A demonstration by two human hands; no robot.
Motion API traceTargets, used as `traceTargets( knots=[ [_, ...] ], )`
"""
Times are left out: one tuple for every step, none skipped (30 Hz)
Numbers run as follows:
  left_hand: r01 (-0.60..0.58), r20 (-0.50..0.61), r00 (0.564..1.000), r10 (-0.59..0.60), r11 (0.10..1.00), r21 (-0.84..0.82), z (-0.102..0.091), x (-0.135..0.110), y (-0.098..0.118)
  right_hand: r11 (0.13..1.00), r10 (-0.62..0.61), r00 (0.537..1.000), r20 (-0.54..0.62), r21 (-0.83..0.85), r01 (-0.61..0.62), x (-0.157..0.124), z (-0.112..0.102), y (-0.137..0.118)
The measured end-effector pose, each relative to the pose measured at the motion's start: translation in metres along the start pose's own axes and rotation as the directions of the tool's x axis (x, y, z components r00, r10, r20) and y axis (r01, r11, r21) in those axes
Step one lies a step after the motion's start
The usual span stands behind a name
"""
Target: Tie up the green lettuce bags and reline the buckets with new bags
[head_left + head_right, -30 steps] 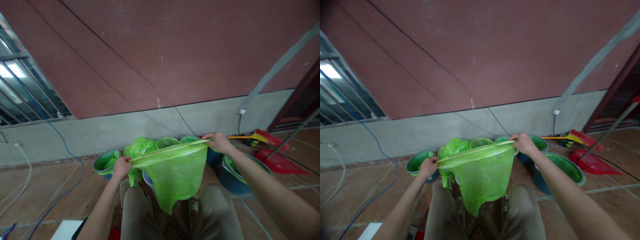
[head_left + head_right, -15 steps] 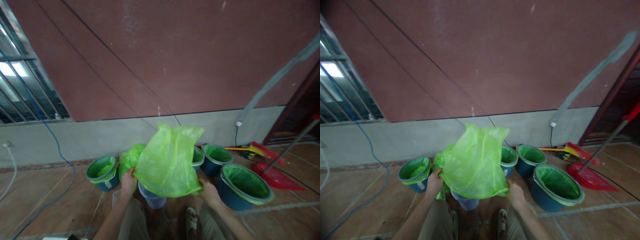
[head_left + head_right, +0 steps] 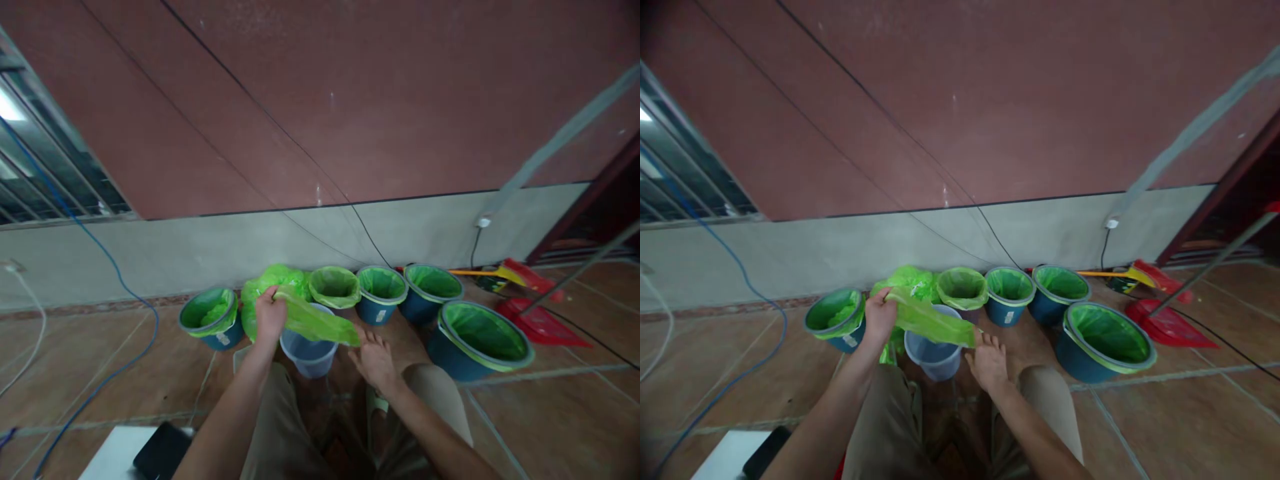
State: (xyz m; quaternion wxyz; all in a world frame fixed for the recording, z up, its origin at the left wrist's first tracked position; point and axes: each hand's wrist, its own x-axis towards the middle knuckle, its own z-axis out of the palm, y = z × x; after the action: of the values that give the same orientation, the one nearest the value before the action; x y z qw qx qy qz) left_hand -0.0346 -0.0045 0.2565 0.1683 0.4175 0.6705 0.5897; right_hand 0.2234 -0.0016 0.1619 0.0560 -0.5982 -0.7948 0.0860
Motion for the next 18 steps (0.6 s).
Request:
traceTargets(
  knots=[
    [0.002, 0.020, 1.000, -0.002, 1.000, -0.011, 0.001, -0.001, 0.004, 1.000, -0.005, 1.000, -0.012, 0.027, 0.006, 0.006, 0.002, -0.009],
    [0.004, 0.037, 0.999, -0.004, 1.000, -0.013, 0.001, -0.003, 0.008, 0.999, -0.011, 1.000, -0.019, 0.047, 0.012, 0.013, 0.003, -0.016],
    [0.008, 0.049, 0.999, -0.007, 1.000, -0.014, 0.000, -0.004, 0.011, 0.998, -0.027, 0.999, -0.018, 0.062, 0.028, 0.021, 0.003, -0.022],
    [0.018, 0.061, 0.998, -0.017, 1.000, -0.020, -0.001, -0.005, 0.015, 0.996, -0.055, 0.998, -0.008, 0.073, 0.055, 0.029, 0.003, -0.026],
    [0.031, 0.075, 0.997, -0.029, 0.999, -0.024, -0.003, -0.006, 0.018, 0.993, -0.086, 0.996, 0.011, 0.084, 0.085, 0.037, 0.004, -0.031],
    [0.046, 0.087, 0.995, -0.043, 0.999, -0.024, -0.005, -0.008, 0.022, 0.989, -0.118, 0.992, 0.037, 0.098, 0.114, 0.044, 0.004, -0.035],
    [0.058, 0.094, 0.994, -0.056, 0.998, -0.022, -0.007, -0.009, 0.025, 0.984, -0.143, 0.988, 0.066, 0.112, 0.135, 0.049, 0.005, -0.040],
    [0.068, 0.096, 0.993, -0.066, 0.997, -0.021, -0.009, -0.011, 0.029, 0.981, -0.158, 0.983, 0.093, 0.126, 0.146, 0.054, 0.007, -0.046],
    [0.077, 0.100, 0.992, -0.074, 0.997, -0.025, -0.011, -0.013, 0.033, 0.978, -0.173, 0.978, 0.115, 0.138, 0.156, 0.058, 0.009, -0.052],
    [0.085, 0.106, 0.991, -0.081, 0.996, -0.037, -0.012, -0.014, 0.038, 0.974, -0.190, 0.973, 0.131, 0.148, 0.170, 0.060, 0.011, -0.060],
    [0.090, 0.111, 0.990, -0.084, 0.995, -0.052, -0.013, -0.016, 0.042, 0.970, -0.210, 0.967, 0.143, 0.155, 0.188, 0.062, 0.014, -0.068],
    [0.091, 0.119, 0.989, -0.083, 0.994, -0.066, -0.015, -0.018, 0.047, 0.966, -0.229, 0.962, 0.152, 0.159, 0.204, 0.063, 0.016, -0.077],
    [0.090, 0.127, 0.989, -0.080, 0.993, -0.075, -0.017, -0.020, 0.052, 0.963, -0.241, 0.957, 0.160, 0.161, 0.216, 0.064, 0.018, -0.085],
    [0.085, 0.133, 0.988, -0.074, 0.994, -0.075, -0.020, -0.021, 0.056, 0.962, -0.245, 0.954, 0.170, 0.162, 0.218, 0.064, 0.019, -0.092],
    [0.075, 0.135, 0.989, -0.066, 0.995, -0.065, -0.024, -0.021, 0.059, 0.964, -0.241, 0.954, 0.181, 0.160, 0.213, 0.064, 0.020, -0.097],
    [0.061, 0.135, 0.989, -0.054, 0.997, -0.047, -0.030, -0.021, 0.060, 0.966, -0.232, 0.954, 0.188, 0.158, 0.204, 0.064, 0.020, -0.100],
    [0.042, 0.134, 0.990, -0.039, 0.999, -0.021, -0.039, -0.020, 0.059, 0.968, -0.222, 0.956, 0.190, 0.156, 0.194, 0.065, 0.018, -0.099],
    [0.018, 0.134, 0.991, -0.020, 1.000, 0.019, -0.049, -0.018, 0.055, 0.971, -0.209, 0.961, 0.182, 0.154, 0.182, 0.067, 0.015, -0.095]
  ],
)
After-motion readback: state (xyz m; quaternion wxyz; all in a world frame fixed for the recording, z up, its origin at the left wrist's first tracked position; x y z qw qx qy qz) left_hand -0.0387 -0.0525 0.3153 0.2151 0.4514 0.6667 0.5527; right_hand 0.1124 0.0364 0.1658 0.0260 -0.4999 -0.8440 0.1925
